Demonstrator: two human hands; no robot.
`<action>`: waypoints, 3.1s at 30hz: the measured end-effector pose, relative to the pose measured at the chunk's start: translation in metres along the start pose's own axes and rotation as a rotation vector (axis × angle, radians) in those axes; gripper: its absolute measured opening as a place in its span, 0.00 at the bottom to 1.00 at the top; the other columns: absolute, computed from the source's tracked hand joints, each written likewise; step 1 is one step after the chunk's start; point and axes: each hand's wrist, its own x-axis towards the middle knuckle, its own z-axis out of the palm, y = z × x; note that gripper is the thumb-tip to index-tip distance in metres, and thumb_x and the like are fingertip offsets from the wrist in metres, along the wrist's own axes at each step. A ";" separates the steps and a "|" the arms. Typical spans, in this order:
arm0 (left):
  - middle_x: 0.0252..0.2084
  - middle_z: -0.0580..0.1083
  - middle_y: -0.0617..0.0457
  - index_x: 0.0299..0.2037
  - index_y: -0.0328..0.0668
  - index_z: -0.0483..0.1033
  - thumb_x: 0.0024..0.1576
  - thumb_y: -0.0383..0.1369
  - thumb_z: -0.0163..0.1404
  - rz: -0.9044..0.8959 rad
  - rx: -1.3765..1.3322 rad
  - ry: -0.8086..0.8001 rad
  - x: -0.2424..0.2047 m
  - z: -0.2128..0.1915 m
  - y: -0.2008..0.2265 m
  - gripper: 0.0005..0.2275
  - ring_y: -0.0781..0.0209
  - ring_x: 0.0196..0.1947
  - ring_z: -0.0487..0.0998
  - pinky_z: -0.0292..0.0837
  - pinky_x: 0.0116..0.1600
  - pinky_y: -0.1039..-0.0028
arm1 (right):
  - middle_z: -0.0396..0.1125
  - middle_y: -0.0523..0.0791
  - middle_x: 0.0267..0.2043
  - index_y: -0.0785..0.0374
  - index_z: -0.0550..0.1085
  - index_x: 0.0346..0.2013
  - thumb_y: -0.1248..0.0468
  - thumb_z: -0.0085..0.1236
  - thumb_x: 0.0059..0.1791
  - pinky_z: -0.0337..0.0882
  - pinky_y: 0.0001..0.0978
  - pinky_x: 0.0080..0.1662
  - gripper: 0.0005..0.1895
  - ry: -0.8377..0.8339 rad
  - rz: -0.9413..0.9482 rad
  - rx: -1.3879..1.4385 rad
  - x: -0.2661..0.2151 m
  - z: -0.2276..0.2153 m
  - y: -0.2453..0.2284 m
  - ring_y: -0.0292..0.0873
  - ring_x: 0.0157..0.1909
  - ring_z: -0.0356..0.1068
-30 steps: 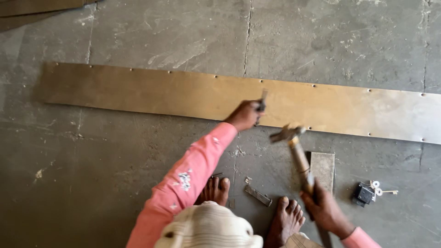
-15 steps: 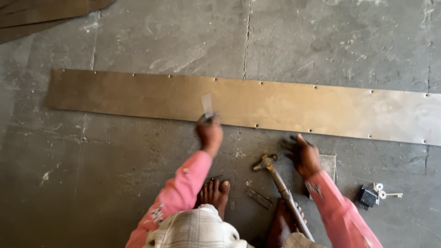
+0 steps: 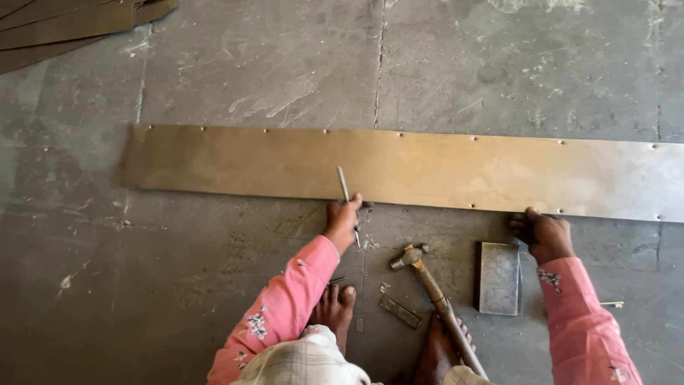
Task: The person uses a hammer and a metal punch to drive fasteners into a long metal plate lying on the floor. They repeatedly position the punch over pre-drilled holes and strike it with the hammer to secure the fasteners.
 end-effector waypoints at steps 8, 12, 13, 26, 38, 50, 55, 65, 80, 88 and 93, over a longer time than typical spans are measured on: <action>0.27 0.79 0.46 0.37 0.36 0.76 0.59 0.30 0.56 0.049 -0.060 -0.046 -0.007 0.008 -0.006 0.05 0.68 0.11 0.59 0.53 0.17 0.73 | 0.74 0.52 0.41 0.68 0.70 0.45 0.64 0.48 0.59 0.76 0.37 0.36 0.08 -0.023 -0.079 -0.029 -0.036 0.007 -0.004 0.49 0.36 0.76; 0.26 0.80 0.49 0.34 0.36 0.77 0.62 0.35 0.54 -0.007 0.256 -0.044 -0.022 0.002 0.007 0.10 0.68 0.12 0.61 0.56 0.18 0.73 | 0.74 0.53 0.40 0.70 0.70 0.43 0.65 0.50 0.60 0.77 0.36 0.35 0.08 -0.015 -0.145 0.001 -0.049 0.020 -0.008 0.48 0.35 0.76; 0.26 0.80 0.50 0.33 0.35 0.77 0.63 0.37 0.53 -0.042 0.405 -0.041 -0.027 -0.001 0.012 0.12 0.67 0.12 0.61 0.57 0.18 0.73 | 0.73 0.53 0.37 0.69 0.71 0.41 0.64 0.51 0.60 0.75 0.36 0.33 0.09 0.007 -0.144 0.014 -0.050 0.021 -0.010 0.47 0.33 0.75; 0.33 0.76 0.49 0.48 0.35 0.70 0.63 0.26 0.52 0.944 0.751 -0.690 -0.030 0.048 0.059 0.07 0.59 0.34 0.79 0.80 0.41 0.68 | 0.70 0.47 0.35 0.64 0.62 0.51 0.45 0.61 0.50 0.78 0.39 0.29 0.30 -0.391 -0.294 -1.784 -0.222 0.019 0.146 0.44 0.27 0.73; 0.32 0.78 0.41 0.53 0.38 0.70 0.64 0.32 0.52 0.903 0.944 -0.648 -0.033 0.049 0.055 0.10 0.50 0.31 0.81 0.75 0.39 0.61 | 0.71 0.47 0.45 0.61 0.70 0.50 0.61 0.54 0.49 0.74 0.40 0.47 0.16 -0.501 -0.574 -0.745 -0.248 -0.026 0.032 0.45 0.44 0.71; 0.34 0.72 0.42 0.57 0.49 0.71 0.63 0.32 0.47 1.241 1.198 -0.620 -0.030 0.048 0.034 0.13 0.42 0.34 0.77 0.75 0.41 0.57 | 0.69 0.52 0.24 0.61 0.67 0.36 0.61 0.58 0.49 0.69 0.46 0.30 0.10 -0.330 -0.698 -1.566 -0.280 0.029 -0.061 0.54 0.25 0.68; 0.35 0.71 0.43 0.52 0.44 0.70 0.64 0.37 0.51 1.162 1.223 -0.636 -0.026 0.054 0.039 0.11 0.43 0.34 0.77 0.75 0.42 0.57 | 0.62 0.57 0.19 0.67 0.62 0.35 0.66 0.49 0.58 0.62 0.56 0.19 0.10 -0.384 -0.575 -0.540 -0.293 0.024 -0.072 0.58 0.16 0.62; 0.42 0.76 0.43 0.45 0.42 0.73 0.65 0.30 0.49 1.092 1.178 -0.553 -0.013 0.059 0.038 0.04 0.45 0.40 0.79 0.77 0.46 0.60 | 0.65 0.45 0.15 0.64 0.65 0.44 0.62 0.58 0.49 0.64 0.38 0.20 0.14 -0.386 -0.630 -1.193 -0.265 0.033 -0.007 0.42 0.15 0.63; 0.30 0.76 0.45 0.36 0.37 0.75 0.61 0.31 0.47 0.830 0.506 -0.224 -0.024 0.029 0.016 0.07 0.51 0.31 0.80 0.76 0.38 0.65 | 0.62 0.45 0.22 0.65 0.68 0.53 0.67 0.56 0.49 0.61 0.35 0.20 0.18 -0.493 0.366 -0.302 -0.224 -0.025 0.202 0.40 0.17 0.60; 0.14 0.61 0.56 0.27 0.43 0.67 0.59 0.41 0.57 0.065 -0.222 0.356 0.039 -0.106 0.030 0.15 0.62 0.10 0.58 0.53 0.16 0.69 | 0.61 0.43 0.21 0.70 0.68 0.48 0.67 0.57 0.51 0.58 0.33 0.19 0.14 -0.546 0.372 -0.319 -0.235 -0.006 0.175 0.38 0.16 0.59; 0.16 0.60 0.61 0.33 0.48 0.72 0.60 0.36 0.56 0.092 -0.208 0.129 0.039 -0.061 0.018 0.07 0.70 0.12 0.60 0.52 0.16 0.75 | 0.60 0.43 0.19 0.65 0.69 0.47 0.66 0.56 0.50 0.57 0.33 0.19 0.13 -0.550 0.402 -0.298 -0.233 -0.003 0.175 0.38 0.15 0.57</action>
